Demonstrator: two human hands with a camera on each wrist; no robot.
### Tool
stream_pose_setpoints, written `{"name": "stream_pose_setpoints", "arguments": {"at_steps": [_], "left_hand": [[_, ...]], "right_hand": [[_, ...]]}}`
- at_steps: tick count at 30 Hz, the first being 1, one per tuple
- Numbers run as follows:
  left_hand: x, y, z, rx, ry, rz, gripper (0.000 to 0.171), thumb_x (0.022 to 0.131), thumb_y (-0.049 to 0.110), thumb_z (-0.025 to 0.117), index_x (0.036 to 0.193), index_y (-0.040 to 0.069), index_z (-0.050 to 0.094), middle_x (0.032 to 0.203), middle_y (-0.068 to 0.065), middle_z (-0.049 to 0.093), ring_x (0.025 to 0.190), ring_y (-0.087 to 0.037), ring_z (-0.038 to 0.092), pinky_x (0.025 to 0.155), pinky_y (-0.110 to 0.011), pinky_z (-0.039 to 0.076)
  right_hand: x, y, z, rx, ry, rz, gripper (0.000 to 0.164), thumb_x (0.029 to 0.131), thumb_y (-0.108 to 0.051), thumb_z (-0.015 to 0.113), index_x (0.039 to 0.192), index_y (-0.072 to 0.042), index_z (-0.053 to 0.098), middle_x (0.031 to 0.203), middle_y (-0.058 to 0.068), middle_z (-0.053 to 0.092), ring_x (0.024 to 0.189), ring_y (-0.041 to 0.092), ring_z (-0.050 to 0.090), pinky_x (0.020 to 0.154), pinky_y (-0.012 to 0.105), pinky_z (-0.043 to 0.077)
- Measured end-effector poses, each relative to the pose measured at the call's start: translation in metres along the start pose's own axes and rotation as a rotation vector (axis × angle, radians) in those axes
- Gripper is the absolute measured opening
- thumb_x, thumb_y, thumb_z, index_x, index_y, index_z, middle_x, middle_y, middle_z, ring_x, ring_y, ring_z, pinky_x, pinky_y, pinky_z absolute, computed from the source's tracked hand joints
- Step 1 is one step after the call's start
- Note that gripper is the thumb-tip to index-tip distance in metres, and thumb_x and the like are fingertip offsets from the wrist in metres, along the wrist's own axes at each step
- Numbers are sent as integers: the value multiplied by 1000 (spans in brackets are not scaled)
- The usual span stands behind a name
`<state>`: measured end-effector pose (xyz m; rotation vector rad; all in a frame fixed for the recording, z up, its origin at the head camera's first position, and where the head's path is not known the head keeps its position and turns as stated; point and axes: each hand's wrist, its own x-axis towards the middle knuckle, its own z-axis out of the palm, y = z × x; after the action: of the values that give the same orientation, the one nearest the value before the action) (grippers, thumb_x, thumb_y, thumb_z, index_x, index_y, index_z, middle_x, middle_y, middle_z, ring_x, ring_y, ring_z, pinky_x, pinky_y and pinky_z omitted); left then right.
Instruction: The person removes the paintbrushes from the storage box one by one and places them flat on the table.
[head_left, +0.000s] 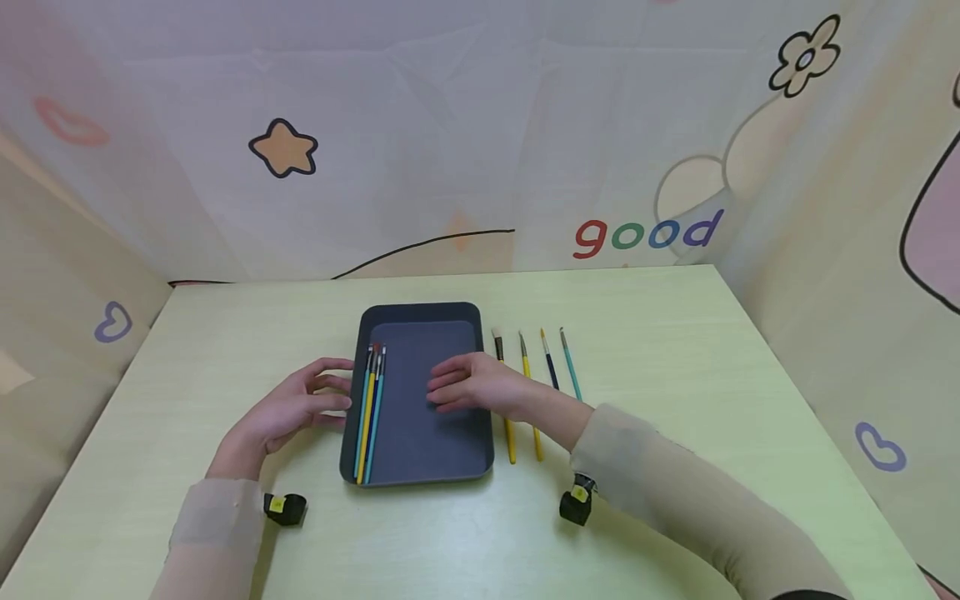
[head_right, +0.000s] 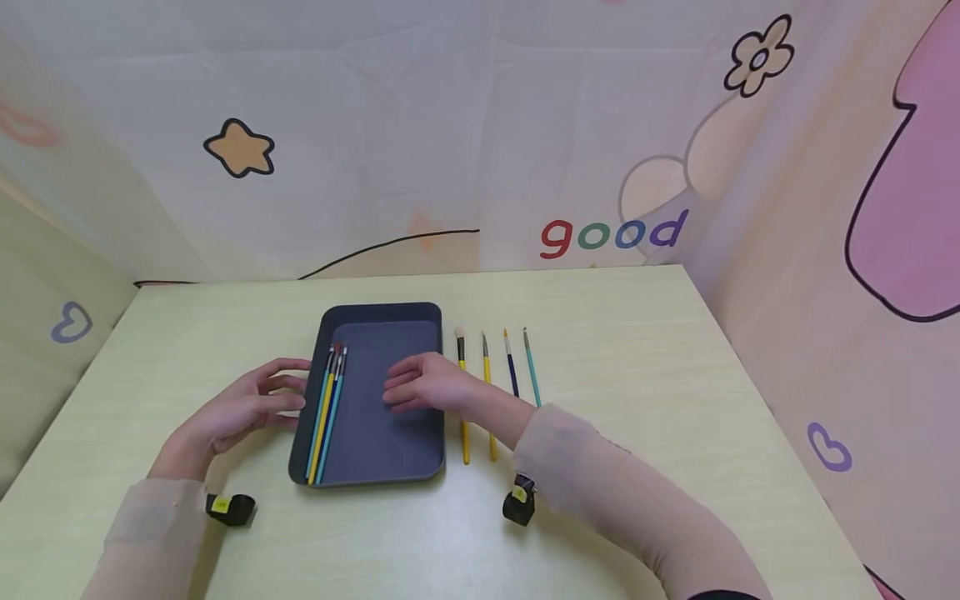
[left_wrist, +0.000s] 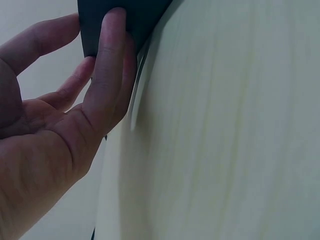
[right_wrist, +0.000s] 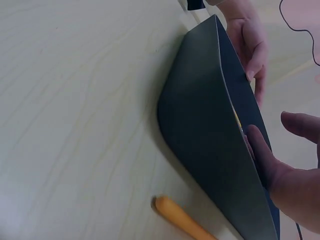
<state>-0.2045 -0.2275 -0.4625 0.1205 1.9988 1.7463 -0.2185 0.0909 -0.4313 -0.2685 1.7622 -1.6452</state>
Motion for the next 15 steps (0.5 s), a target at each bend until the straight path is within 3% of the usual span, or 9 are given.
{"name": "stream_pose_setpoints", "arguments": {"at_steps": [8,15], "left_hand": [[0,-1,0,-7,0,10,66,96,0,65,153,1,34,131,-28,50,103,-30,64,88,-44,59],[-1,0,0,-15,0,-2,66,96,1,66,154,1,33,132,-28,49,104,-30,64,89,-44,59]], "right_hand": [[15,6,15,103,-35,36,54,99,2,63,147,13,41,139,27,57,124,32,62,99,44,53],[25,8,27,177,-59,52,52,101,2,60,147,14,40,139,28,57,126,35,60,102,45,52]]}}
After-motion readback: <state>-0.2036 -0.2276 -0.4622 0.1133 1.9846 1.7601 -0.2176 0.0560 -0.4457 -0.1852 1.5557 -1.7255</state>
